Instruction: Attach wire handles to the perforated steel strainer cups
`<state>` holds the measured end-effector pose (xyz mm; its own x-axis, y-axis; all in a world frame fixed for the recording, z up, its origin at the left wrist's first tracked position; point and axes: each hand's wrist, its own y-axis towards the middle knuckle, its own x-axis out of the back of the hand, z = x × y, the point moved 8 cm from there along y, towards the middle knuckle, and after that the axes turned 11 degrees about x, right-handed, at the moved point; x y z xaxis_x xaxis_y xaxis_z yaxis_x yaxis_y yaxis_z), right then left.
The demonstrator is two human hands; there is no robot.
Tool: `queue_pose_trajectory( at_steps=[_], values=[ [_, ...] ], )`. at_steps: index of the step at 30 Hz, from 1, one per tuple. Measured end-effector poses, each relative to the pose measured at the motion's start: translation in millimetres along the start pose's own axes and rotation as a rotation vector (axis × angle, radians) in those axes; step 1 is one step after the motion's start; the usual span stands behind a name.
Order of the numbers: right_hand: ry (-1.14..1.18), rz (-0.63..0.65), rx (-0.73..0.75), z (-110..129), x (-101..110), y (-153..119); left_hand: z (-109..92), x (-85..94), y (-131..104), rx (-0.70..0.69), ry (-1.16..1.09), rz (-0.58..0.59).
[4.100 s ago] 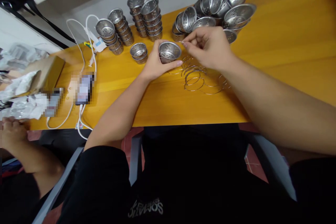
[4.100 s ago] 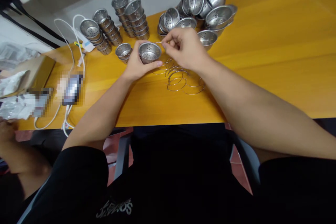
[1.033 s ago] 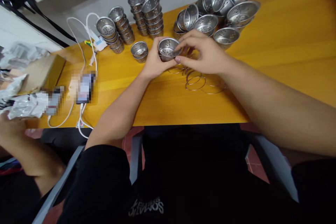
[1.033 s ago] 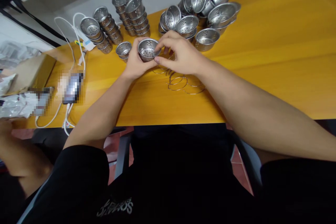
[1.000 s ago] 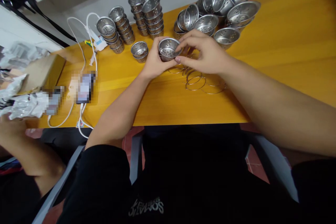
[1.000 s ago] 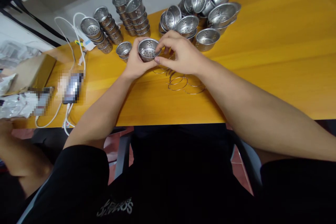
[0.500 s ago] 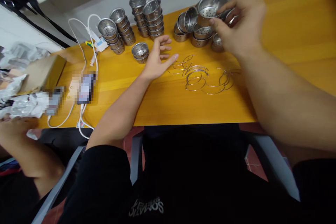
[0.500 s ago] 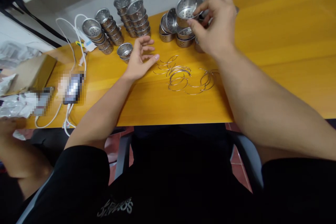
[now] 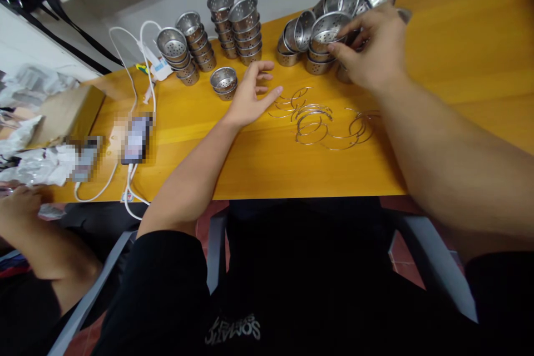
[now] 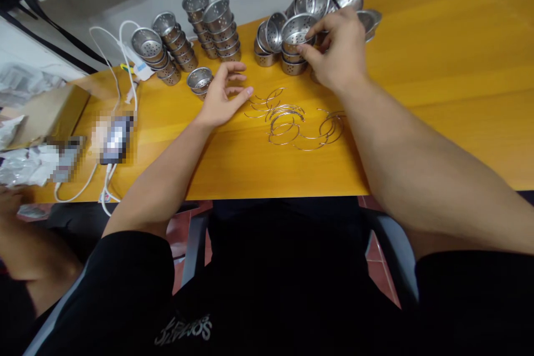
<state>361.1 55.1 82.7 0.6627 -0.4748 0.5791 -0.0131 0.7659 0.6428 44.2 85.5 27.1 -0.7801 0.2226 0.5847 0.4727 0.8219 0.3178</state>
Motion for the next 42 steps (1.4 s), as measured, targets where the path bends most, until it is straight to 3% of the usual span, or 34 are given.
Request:
queue_pose_trajectory(
  at_steps=[9,16,22,25,27,30,33,37,42],
  values=[
    [0.014,0.041,0.01,14,4,-6,1,2.0,1,0.059,0.011,-0.031],
    [-0.064,0.038,0.191,57,22,-6,-30,17.3,-8,0.047,0.118,-0.054],
    [-0.086,0.052,0.231,88,28,-5,-52,45.8,-6,-0.016,0.187,-0.155],
    [0.036,0.151,0.243,94,19,-7,-36,76.1,-2,0.027,0.242,-0.326],
    [0.109,0.334,0.259,95,1,-12,-8,95.4,0,0.089,0.227,-0.408],
    [0.106,0.643,0.317,88,-31,-26,36,105.6,1,0.13,0.171,-0.368],
    [0.033,0.824,0.378,74,-51,-37,65,108.0,-5,0.271,0.284,-0.359],
    [-0.021,0.877,0.396,58,-59,-41,63,107.2,-11,0.36,0.382,-0.329],
    [-0.065,0.794,0.381,53,-64,-40,54,111.5,-7,0.353,0.362,-0.399]
  ],
)
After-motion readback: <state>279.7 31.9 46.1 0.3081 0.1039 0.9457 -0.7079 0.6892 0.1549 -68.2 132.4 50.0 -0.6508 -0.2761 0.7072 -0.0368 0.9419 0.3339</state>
